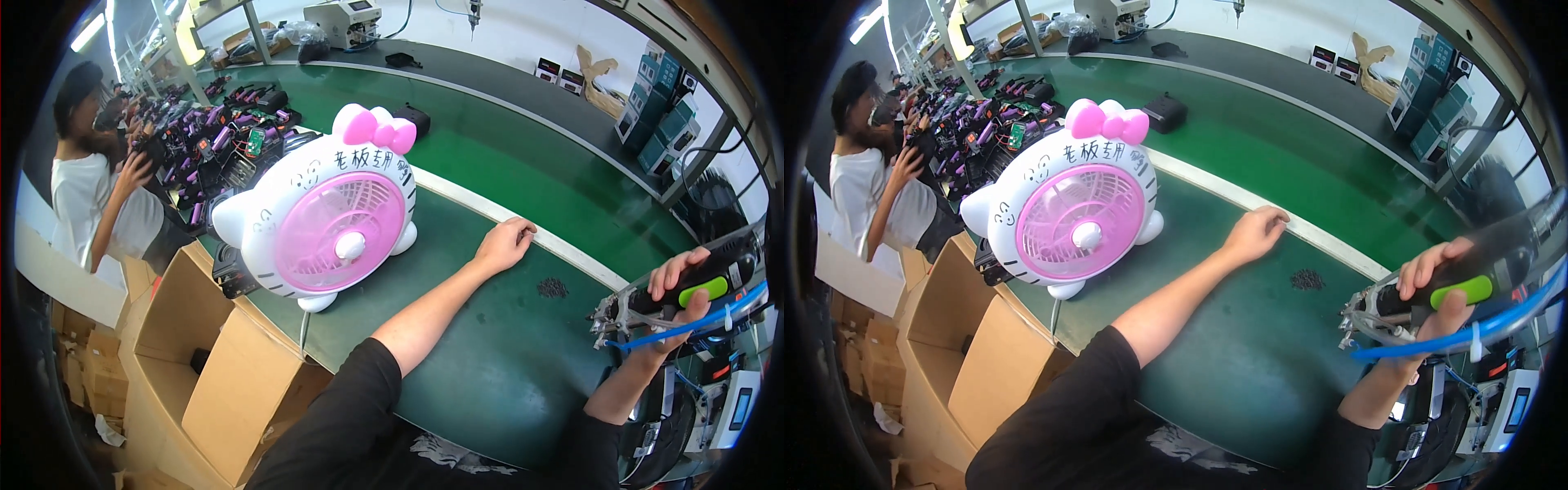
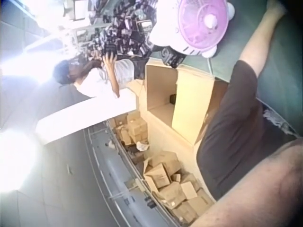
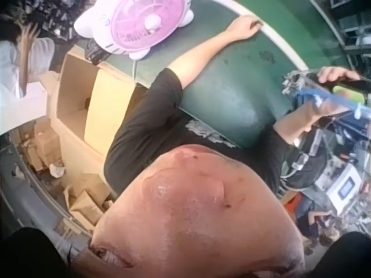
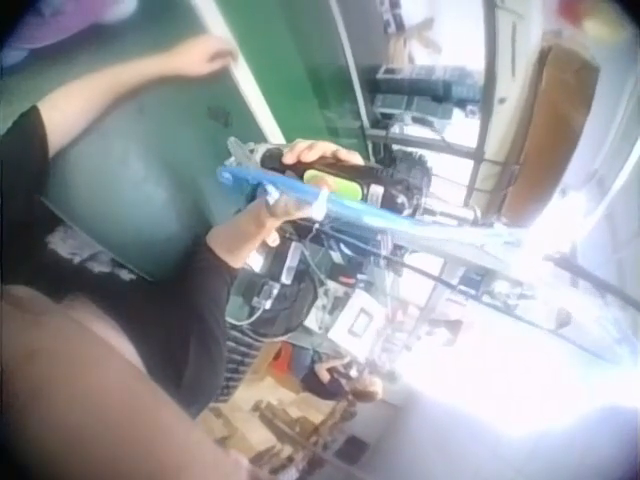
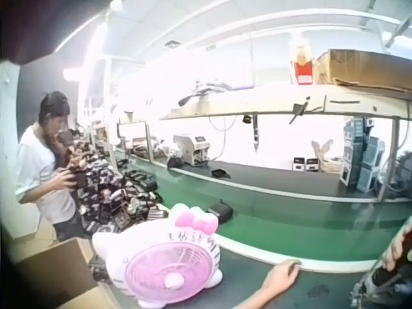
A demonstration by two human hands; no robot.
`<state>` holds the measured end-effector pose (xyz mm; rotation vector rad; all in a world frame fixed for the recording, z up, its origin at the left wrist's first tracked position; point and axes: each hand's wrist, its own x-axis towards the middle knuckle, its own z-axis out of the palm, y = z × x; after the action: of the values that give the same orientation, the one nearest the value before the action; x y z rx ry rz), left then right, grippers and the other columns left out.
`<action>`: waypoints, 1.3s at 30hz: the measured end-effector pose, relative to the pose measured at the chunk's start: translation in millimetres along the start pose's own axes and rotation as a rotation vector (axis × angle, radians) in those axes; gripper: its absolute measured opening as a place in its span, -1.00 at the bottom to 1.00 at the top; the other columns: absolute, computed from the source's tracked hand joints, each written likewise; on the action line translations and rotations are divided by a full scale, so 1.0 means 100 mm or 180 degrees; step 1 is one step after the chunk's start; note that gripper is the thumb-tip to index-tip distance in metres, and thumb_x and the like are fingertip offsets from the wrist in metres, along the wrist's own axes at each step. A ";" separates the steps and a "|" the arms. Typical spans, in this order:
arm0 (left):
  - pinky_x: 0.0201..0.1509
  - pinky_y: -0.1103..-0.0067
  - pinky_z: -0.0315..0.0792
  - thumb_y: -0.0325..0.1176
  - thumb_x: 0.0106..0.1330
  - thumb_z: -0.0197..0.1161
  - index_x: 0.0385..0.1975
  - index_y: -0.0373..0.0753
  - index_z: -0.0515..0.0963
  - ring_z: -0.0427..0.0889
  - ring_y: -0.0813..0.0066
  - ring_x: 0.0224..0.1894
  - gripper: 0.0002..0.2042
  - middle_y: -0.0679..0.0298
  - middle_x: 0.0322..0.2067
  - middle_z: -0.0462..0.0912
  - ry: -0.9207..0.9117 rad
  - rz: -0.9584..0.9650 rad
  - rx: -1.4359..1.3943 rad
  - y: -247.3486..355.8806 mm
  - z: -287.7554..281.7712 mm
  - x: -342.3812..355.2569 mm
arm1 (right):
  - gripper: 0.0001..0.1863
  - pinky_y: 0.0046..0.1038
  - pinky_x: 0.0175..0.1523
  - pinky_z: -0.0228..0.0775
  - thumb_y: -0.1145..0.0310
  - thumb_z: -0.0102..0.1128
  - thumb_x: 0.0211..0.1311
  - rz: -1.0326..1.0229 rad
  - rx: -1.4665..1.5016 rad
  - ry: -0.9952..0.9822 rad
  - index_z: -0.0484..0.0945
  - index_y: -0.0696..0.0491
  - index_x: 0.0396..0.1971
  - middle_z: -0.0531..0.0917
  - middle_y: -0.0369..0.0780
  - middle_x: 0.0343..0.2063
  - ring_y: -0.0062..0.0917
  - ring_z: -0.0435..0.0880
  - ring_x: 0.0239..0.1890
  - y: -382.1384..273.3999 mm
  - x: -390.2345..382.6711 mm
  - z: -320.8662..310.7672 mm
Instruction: Repairing or assembling electronic device components using an electric screwdriver.
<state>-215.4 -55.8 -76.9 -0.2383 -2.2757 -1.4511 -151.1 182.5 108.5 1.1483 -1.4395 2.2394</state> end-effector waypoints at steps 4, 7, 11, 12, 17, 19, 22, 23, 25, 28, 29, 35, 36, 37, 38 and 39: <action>-0.23 0.44 0.51 -0.42 0.26 0.20 -0.23 -0.32 0.61 0.63 0.27 -0.37 -0.84 0.09 -0.31 0.65 0.0070 0.0076 -0.0018 -0.02 0.07 0.05 | -0.45 -0.54 -0.38 0.28 0.07 0.24 0.29 0.0025 0.0084 0.0002 0.25 0.16 0.01 0.41 -0.20 -0.44 -0.57 0.42 -0.53 -0.04 -0.02 -0.08; -0.21 0.45 0.52 -0.42 0.27 0.21 -0.20 -0.32 0.61 0.65 0.28 -0.36 -0.83 0.07 -0.29 0.66 0.0003 0.0109 0.0076 -0.02 0.05 0.06 | -0.46 -0.55 -0.43 0.37 0.10 0.32 0.24 -0.0007 0.0070 -0.0065 0.35 0.19 -0.02 0.49 -0.17 -0.45 -0.52 0.53 -0.52 -0.09 0.00 -0.06; -0.23 0.45 0.51 -0.42 0.27 0.20 -0.22 -0.33 0.60 0.63 0.32 -0.38 -0.84 0.10 -0.31 0.64 0.0020 0.0257 0.0118 -0.05 0.01 0.03 | -0.53 -0.61 -0.43 0.36 0.10 0.21 0.33 -0.0099 -0.0317 0.0084 0.39 0.22 -0.08 0.54 -0.19 -0.43 -0.58 0.53 -0.55 -0.18 -0.02 0.10; -0.26 0.45 0.50 -0.43 0.27 0.19 -0.24 -0.34 0.60 0.60 0.34 -0.41 -0.85 0.11 -0.35 0.63 0.0064 0.0359 0.0088 -0.06 0.01 0.00 | -0.54 -0.61 -0.42 0.36 0.11 0.20 0.33 -0.0080 -0.0343 0.0124 0.39 0.22 -0.08 0.53 -0.19 -0.44 -0.59 0.52 -0.55 -0.25 -0.05 0.17; -0.22 0.46 0.53 -0.42 0.28 0.19 -0.23 -0.34 0.60 0.65 0.32 -0.36 -0.84 0.08 -0.31 0.65 0.0109 0.0488 0.0301 -0.10 0.06 0.01 | -0.58 -0.62 -0.38 0.37 0.21 0.21 0.33 -0.0067 -0.0317 0.0062 0.40 0.24 -0.02 0.54 -0.21 -0.38 -0.64 0.51 -0.51 -0.51 -0.15 0.22; -0.17 0.45 0.55 -0.40 0.30 0.20 -0.20 -0.33 0.61 0.70 0.31 -0.30 -0.83 0.07 -0.32 0.68 0.0158 0.0498 0.0406 -0.17 0.04 -0.01 | -0.61 -0.62 -0.34 0.36 0.30 0.21 0.32 -0.0014 -0.0260 0.0035 0.39 0.23 -0.01 0.55 -0.25 -0.36 -0.69 0.52 -0.47 -0.57 -0.16 0.27; -0.18 0.44 0.54 -0.40 0.30 0.19 -0.20 -0.31 0.61 0.68 0.29 -0.31 -0.83 0.07 -0.35 0.67 0.0267 0.0360 0.0662 -0.14 0.04 0.01 | -0.60 -0.62 -0.33 0.37 0.29 0.21 0.32 -0.0122 -0.0467 0.0059 0.37 0.21 0.01 0.54 -0.24 -0.33 -0.68 0.52 -0.45 -0.71 -0.17 0.23; -0.21 0.44 0.52 -0.41 0.29 0.18 -0.21 -0.31 0.60 0.66 0.29 -0.34 -0.84 0.07 -0.36 0.65 0.0371 0.0400 0.0637 -0.15 0.03 0.01 | -0.59 -0.61 -0.33 0.38 0.27 0.15 0.36 -0.0145 -0.0634 0.0014 0.35 0.22 0.04 0.54 -0.21 -0.29 -0.64 0.52 -0.44 -0.74 -0.18 0.20; -0.20 0.44 0.53 -0.40 0.29 0.20 -0.21 -0.31 0.61 0.67 0.32 -0.31 -0.83 0.08 -0.36 0.67 0.0469 0.0371 0.0751 -0.18 0.02 0.02 | -0.66 -0.62 -0.32 0.37 0.32 0.17 0.35 -0.0179 -0.0577 0.0000 0.37 0.20 -0.02 0.55 -0.22 -0.32 -0.66 0.52 -0.44 -0.80 -0.18 0.20; -0.26 0.51 0.55 -0.43 0.29 0.22 -0.22 -0.34 0.61 0.69 0.40 -0.37 -0.85 0.11 -0.39 0.69 0.0486 0.0257 0.0606 -0.15 0.03 0.04 | -0.52 -0.69 -0.36 0.35 0.27 0.44 0.15 -0.0245 -0.0269 0.0135 0.43 0.18 -0.05 0.58 -0.32 -0.37 -0.74 0.51 -0.46 -0.77 -0.16 0.17; -0.28 0.53 0.55 -0.43 0.29 0.22 -0.22 -0.34 0.61 0.68 0.42 -0.40 -0.85 0.11 -0.39 0.69 0.0462 0.0185 0.0643 -0.13 0.02 0.03 | -0.52 -0.69 -0.36 0.34 0.28 0.45 0.14 -0.0252 -0.0285 0.0147 0.43 0.18 -0.06 0.58 -0.32 -0.37 -0.74 0.51 -0.47 -0.78 -0.15 0.15; -0.26 0.54 0.56 -0.44 0.29 0.22 -0.21 -0.37 0.61 0.68 0.44 -0.39 -0.84 0.13 -0.41 0.68 0.0443 0.0217 0.0718 -0.03 0.02 0.01 | -0.54 -0.69 -0.38 0.34 0.28 0.45 0.13 -0.0188 -0.0356 0.0091 0.45 0.17 -0.09 0.59 -0.32 -0.40 -0.74 0.52 -0.48 -0.79 -0.15 0.10; -0.25 0.54 0.56 -0.44 0.29 0.22 -0.20 -0.37 0.61 0.69 0.43 -0.37 -0.83 0.13 -0.40 0.68 0.0416 0.0175 0.0763 -0.03 0.00 0.01 | -0.55 -0.69 -0.38 0.34 0.28 0.45 0.13 -0.0178 -0.0364 0.0103 0.45 0.16 -0.09 0.59 -0.32 -0.40 -0.74 0.52 -0.49 -0.77 -0.14 0.11; -0.25 0.54 0.56 -0.44 0.29 0.22 -0.20 -0.37 0.61 0.69 0.43 -0.37 -0.83 0.13 -0.40 0.68 0.0411 0.0172 0.0740 0.00 0.02 0.00 | -0.55 -0.69 -0.38 0.34 0.28 0.45 0.13 -0.0170 -0.0387 0.0102 0.45 0.16 -0.09 0.59 -0.32 -0.40 -0.74 0.52 -0.49 -0.75 -0.14 0.11; -0.23 0.54 0.56 -0.43 0.30 0.22 -0.18 -0.36 0.61 0.69 0.43 -0.35 -0.83 0.14 -0.39 0.68 0.0394 0.0089 0.0644 0.02 0.04 0.00 | -0.55 -0.69 -0.39 0.35 0.27 0.45 0.14 -0.0204 -0.0409 0.0096 0.46 0.16 -0.09 0.59 -0.32 -0.40 -0.74 0.53 -0.49 -0.72 -0.14 0.11; -0.21 0.53 0.56 -0.43 0.31 0.22 -0.17 -0.36 0.60 0.68 0.42 -0.33 -0.82 0.14 -0.38 0.69 0.0377 0.0005 0.0547 0.04 0.06 0.00 | -0.56 -0.69 -0.39 0.35 0.27 0.44 0.14 -0.0238 -0.0432 0.0088 0.46 0.15 -0.08 0.59 -0.33 -0.40 -0.74 0.53 -0.49 -0.70 -0.13 0.11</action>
<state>-215.2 -48.3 -76.2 -0.0991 -2.2858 -1.2260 -97.3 209.8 147.1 1.1052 -1.4870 2.0652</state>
